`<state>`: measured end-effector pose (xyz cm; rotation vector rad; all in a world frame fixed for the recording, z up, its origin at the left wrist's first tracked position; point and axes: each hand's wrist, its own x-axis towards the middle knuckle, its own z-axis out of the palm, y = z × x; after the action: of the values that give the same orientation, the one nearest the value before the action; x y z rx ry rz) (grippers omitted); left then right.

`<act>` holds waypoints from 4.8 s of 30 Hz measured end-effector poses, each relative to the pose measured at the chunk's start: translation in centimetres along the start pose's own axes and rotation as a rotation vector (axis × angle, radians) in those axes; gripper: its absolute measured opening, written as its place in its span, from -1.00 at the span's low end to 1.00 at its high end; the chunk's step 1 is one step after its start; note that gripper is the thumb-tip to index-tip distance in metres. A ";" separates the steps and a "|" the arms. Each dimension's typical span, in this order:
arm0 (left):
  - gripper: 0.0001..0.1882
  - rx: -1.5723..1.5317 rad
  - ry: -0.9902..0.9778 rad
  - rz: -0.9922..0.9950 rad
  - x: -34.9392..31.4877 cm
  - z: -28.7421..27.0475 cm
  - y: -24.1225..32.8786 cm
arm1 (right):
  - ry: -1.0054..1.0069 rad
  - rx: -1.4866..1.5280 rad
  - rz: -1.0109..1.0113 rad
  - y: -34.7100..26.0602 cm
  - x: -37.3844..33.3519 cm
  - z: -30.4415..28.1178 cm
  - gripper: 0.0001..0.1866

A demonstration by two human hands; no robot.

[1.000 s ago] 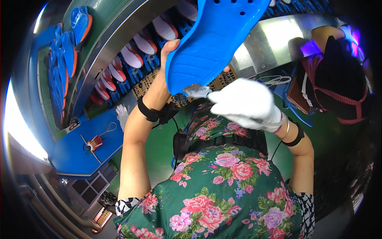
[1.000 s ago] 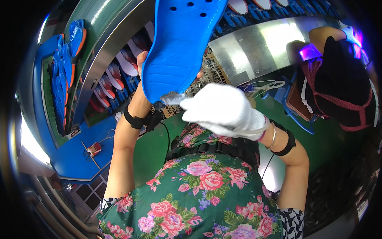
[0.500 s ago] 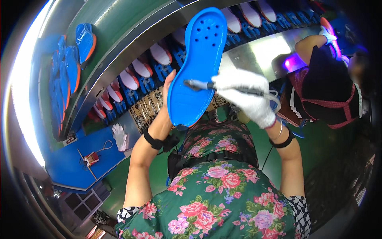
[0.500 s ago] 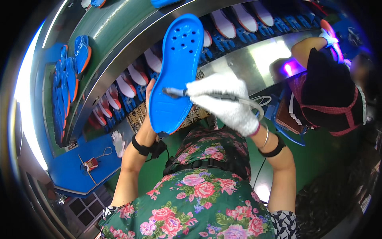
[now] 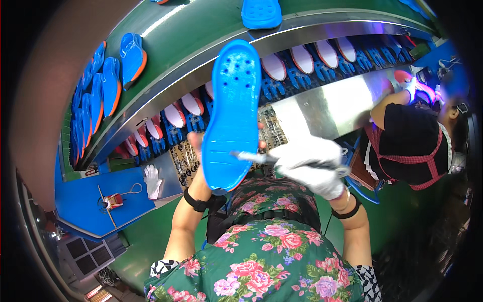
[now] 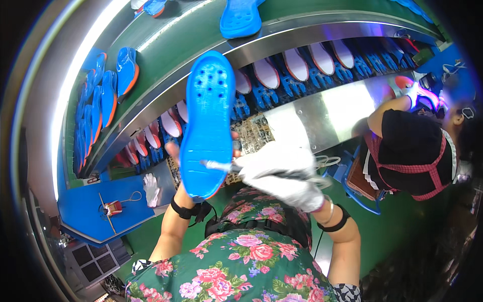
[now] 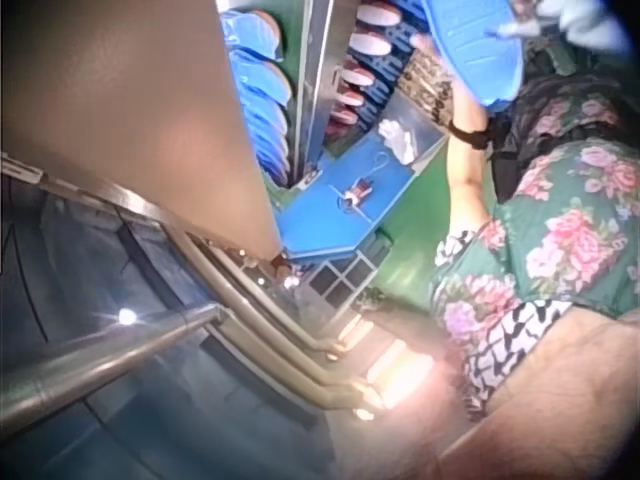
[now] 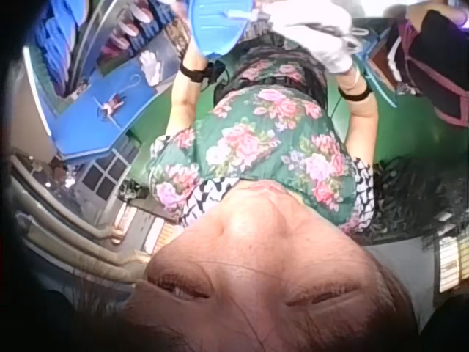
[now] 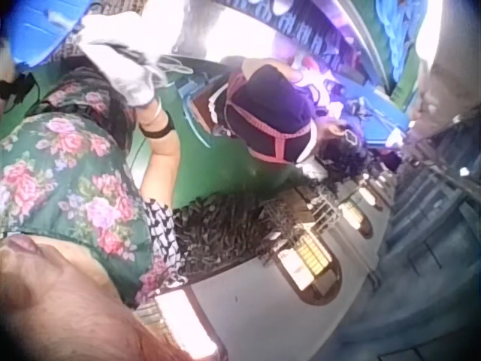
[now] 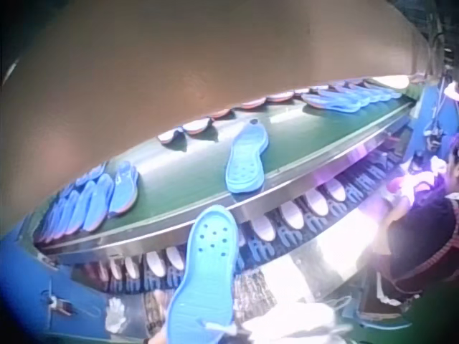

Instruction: Applying glue to blue shoe soles with a brush at a manufacturing conveyor line.

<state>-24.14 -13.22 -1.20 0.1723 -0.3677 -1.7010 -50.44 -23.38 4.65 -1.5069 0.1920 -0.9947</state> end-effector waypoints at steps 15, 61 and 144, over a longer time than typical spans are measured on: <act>0.27 -0.516 0.098 0.658 11.3 2.8 13.2 | 0.397 0.189 0.499 7.9 -3.2 0.5 -0.78; -0.06 0.153 0.317 0.024 1.6 -0.9 -7.1 | 0.371 -0.175 -0.011 -0.2 0.7 1.1 -0.78; -0.40 0.076 -0.108 0.216 6.5 -4.8 -4.5 | 0.247 -0.020 0.080 2.5 -5.5 2.0 -0.82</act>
<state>-27.84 -19.73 -6.57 0.0926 -0.5139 -1.4878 -51.47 -18.94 0.18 -1.3812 0.4360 -1.1159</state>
